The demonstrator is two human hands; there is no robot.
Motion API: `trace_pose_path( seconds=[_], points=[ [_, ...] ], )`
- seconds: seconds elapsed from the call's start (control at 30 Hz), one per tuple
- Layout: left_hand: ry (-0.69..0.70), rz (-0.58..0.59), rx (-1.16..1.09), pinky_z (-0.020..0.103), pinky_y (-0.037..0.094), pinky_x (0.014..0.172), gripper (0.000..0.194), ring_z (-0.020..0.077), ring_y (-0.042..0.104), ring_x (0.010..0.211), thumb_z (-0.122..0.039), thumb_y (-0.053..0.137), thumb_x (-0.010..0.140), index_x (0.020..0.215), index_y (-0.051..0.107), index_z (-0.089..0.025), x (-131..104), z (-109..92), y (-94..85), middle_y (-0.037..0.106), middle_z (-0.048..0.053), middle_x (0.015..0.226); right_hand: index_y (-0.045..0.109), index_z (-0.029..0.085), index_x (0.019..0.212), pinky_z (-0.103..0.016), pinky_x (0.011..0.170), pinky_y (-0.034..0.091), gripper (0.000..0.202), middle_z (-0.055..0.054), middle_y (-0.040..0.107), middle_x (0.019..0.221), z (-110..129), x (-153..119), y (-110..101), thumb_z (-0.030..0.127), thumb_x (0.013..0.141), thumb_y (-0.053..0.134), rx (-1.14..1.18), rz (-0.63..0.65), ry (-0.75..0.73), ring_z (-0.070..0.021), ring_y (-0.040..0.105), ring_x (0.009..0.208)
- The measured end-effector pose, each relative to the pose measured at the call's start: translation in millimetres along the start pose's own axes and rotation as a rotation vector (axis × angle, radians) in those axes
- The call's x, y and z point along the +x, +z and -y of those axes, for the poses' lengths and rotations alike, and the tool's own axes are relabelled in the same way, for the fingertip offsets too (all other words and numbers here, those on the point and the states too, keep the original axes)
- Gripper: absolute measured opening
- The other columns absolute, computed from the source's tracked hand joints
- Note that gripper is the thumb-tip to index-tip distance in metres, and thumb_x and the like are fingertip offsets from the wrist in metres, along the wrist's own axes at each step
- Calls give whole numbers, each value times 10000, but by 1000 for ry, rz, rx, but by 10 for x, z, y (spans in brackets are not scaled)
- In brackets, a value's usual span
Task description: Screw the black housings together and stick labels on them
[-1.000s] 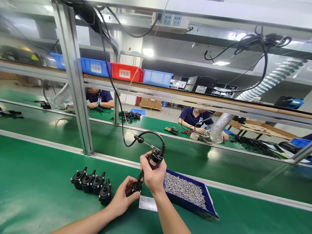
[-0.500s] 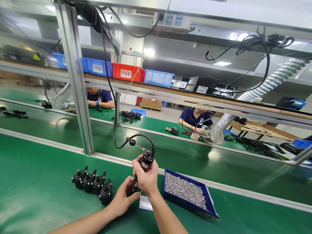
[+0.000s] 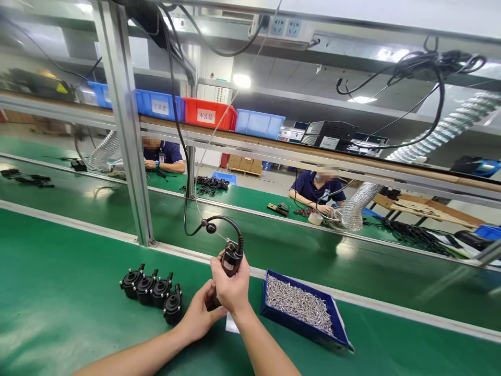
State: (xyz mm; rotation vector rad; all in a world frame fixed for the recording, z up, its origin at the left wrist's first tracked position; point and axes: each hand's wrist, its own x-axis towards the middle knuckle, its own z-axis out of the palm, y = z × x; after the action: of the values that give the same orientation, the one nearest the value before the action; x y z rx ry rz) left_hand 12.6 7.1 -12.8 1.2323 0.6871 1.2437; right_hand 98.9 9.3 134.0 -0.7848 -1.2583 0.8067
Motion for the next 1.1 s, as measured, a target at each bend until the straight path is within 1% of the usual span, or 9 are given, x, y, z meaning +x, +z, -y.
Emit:
trace_pose_path(
  seconds=[0.07,0.17,0.3,0.47,0.53,0.67,0.77,0.83,1.1],
  points=[
    [-2,-7,8,389,508,918,509,284,669,1067,-414,923,749,1109,628,-205,-5,-7,5,736,83,1101,576,210,901,-265,476,422,338,35,569,670,-22,-1,-5,467,879,795,-25,-8,-8,-112,491,495],
    [-8,-20,22,388,513,905,544,289,675,1058,-448,928,735,1124,634,-207,-12,-15,12,746,84,1101,569,214,889,-268,480,425,343,39,558,660,-35,-8,-3,478,879,789,-36,-6,-7,-115,487,500],
    [-7,-19,4,379,504,883,513,271,676,1021,-417,927,741,1099,627,-206,-13,-30,26,740,73,1070,562,215,891,-260,468,424,346,42,552,661,-38,-17,17,471,871,794,-9,-7,14,-108,474,489],
    [-7,1,-19,349,474,836,437,219,645,927,-351,923,757,1006,596,-202,-3,-51,29,722,39,984,559,216,888,-250,460,413,348,67,507,605,-27,2,27,460,862,807,2,-35,21,-109,468,484],
    [-5,19,-19,345,467,840,422,212,635,921,-340,916,769,998,590,-200,-8,-52,20,712,31,971,567,213,912,-251,449,420,353,64,526,604,0,19,12,464,862,811,6,-40,34,-110,476,472],
    [13,59,44,346,468,882,382,215,626,973,-352,872,827,1057,606,-202,-49,-49,-7,699,35,1019,577,209,959,-261,493,470,329,30,615,674,93,74,-56,430,886,809,49,-53,-10,-116,537,505],
    [7,75,86,367,482,946,466,228,646,1025,-348,838,863,1217,560,-230,-94,-62,-14,714,47,1082,571,217,971,-267,512,486,307,24,634,709,140,132,-116,412,907,799,116,-82,-60,-122,564,527],
    [-8,79,102,383,489,975,524,236,661,1039,-343,830,868,1272,511,-247,-115,-83,-9,724,55,1102,573,217,973,-273,514,495,308,18,643,733,139,171,-148,407,905,806,122,-102,-78,-125,575,532],
    [-14,59,165,376,501,967,459,219,634,1008,-345,811,871,1193,498,-250,-122,-171,14,684,36,1054,587,211,974,-256,501,496,318,22,654,734,12,248,-200,404,892,826,114,-97,-67,-114,580,520]
  ],
)
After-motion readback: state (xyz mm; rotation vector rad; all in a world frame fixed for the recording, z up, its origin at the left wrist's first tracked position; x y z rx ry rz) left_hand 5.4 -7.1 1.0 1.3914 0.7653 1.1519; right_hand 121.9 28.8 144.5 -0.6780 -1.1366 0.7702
